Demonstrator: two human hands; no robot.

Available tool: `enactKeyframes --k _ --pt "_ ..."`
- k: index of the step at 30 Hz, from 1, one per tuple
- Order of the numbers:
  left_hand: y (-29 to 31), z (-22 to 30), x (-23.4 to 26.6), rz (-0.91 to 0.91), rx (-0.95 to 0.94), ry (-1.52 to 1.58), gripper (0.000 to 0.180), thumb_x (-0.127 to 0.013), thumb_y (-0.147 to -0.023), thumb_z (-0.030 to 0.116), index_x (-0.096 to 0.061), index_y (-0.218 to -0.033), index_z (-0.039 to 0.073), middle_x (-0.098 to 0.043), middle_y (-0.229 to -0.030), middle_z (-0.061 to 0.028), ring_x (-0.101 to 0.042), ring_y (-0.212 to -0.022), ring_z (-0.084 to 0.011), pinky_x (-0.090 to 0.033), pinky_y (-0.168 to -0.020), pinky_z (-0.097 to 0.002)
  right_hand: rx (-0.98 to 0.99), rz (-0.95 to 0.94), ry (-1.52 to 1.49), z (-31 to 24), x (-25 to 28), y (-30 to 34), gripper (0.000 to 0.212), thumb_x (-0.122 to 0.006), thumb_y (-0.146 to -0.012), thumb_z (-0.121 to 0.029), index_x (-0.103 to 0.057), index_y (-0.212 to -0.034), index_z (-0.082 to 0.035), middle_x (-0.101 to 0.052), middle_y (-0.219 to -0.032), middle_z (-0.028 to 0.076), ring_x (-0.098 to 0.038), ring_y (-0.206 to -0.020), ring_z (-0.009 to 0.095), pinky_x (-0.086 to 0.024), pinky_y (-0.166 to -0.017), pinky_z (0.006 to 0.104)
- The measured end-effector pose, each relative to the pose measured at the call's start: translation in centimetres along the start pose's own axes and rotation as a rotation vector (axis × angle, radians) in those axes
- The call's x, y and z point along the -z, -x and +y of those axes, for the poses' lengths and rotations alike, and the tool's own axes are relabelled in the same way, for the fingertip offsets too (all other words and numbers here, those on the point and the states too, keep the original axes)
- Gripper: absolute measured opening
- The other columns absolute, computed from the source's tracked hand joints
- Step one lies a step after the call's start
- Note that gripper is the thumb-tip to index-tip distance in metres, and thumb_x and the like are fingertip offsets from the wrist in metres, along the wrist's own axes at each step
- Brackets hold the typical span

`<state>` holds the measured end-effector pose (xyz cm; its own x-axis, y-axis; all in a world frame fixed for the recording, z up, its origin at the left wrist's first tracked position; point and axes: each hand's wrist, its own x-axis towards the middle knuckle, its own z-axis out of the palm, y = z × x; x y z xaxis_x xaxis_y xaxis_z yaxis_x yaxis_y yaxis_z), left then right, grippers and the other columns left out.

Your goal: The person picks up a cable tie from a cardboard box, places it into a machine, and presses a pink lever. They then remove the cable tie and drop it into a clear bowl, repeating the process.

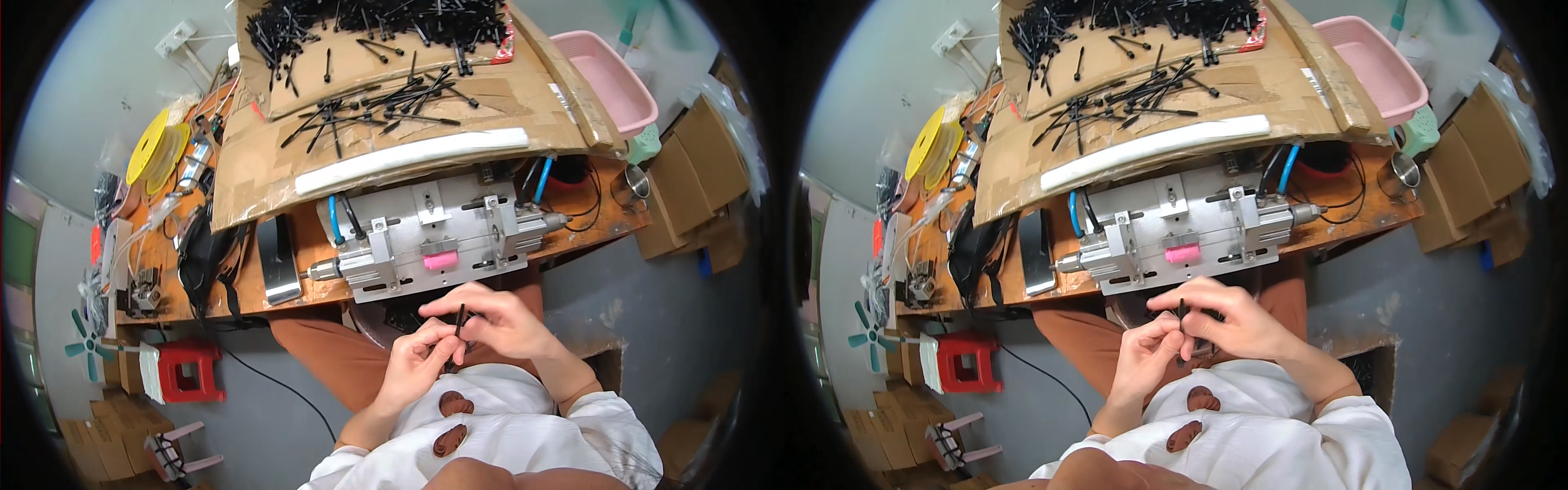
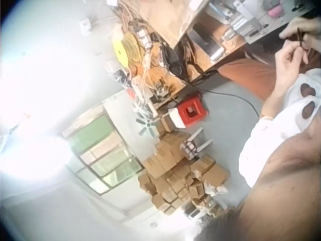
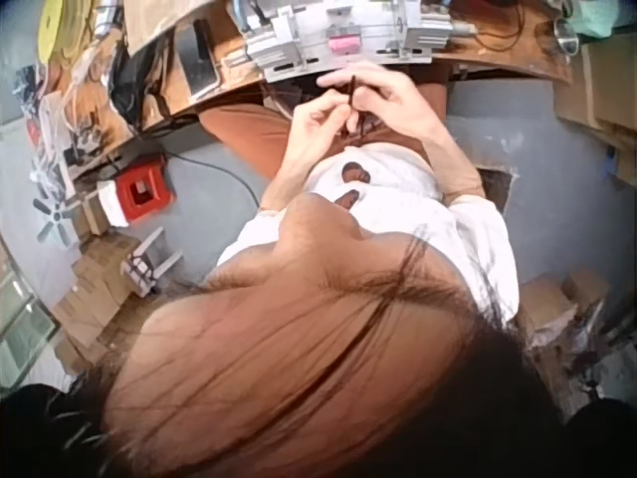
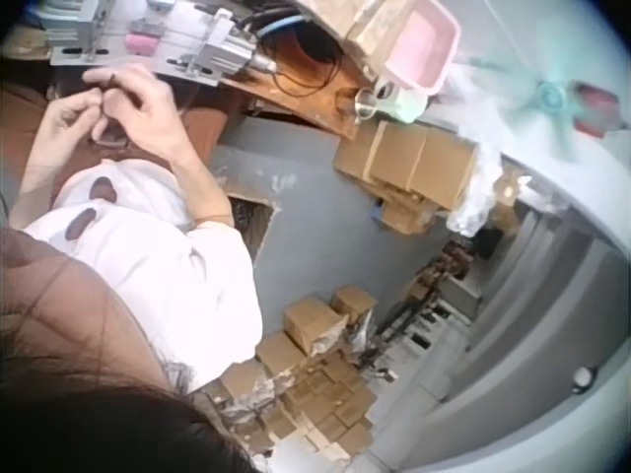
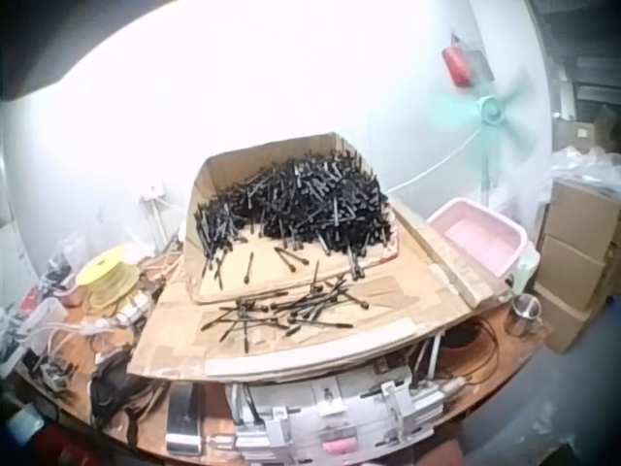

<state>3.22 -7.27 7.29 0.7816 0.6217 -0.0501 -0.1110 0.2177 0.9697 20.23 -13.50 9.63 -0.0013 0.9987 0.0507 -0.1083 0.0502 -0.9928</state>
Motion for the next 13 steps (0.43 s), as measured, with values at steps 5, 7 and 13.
enactKeyframes --k 5,7,13 --pt "-0.2 -0.6 -0.7 0.077 0.043 -0.171 0.016 -0.057 -0.093 0.006 -0.066 -0.106 0.001 -0.063 -0.083 -0.006 -0.057 -0.069 -0.0114 -0.047 -0.062 -0.0242 0.095 0.01 -0.043 1.6 -0.3 0.5 0.017 -0.056 -0.092 -0.005 -0.067 -0.104 0.002 -0.06 -0.119 0.016 -0.057 -0.106 0.019 -0.052 -0.079 0.0303" --pt "-0.8 -0.9 -0.4 0.191 -0.207 -0.446 0.016 -0.058 -0.091 0.004 -0.066 -0.105 0.001 -0.063 -0.087 -0.0076 -0.058 -0.076 -0.0145 -0.047 -0.066 -0.0262 0.071 0.11 -0.082 1.9 -0.2 1.0 0.015 -0.057 -0.093 -0.009 -0.069 -0.094 0.001 -0.063 -0.117 0.016 -0.056 -0.108 0.021 -0.048 -0.088 0.0334" --pt "-2.0 0.1 0.4 -0.038 -0.289 -0.473 0.032 -0.063 -0.087 0.011 -0.061 -0.118 0.001 -0.057 -0.122 -0.0141 -0.052 -0.109 -0.0261 -0.041 -0.091 -0.0332 -0.226 0.038 -0.208 2.8 0.5 3.1 0.018 -0.058 -0.094 -0.013 -0.065 -0.086 0.001 -0.068 -0.093 0.007 -0.062 -0.089 0.012 -0.048 -0.081 0.0269"
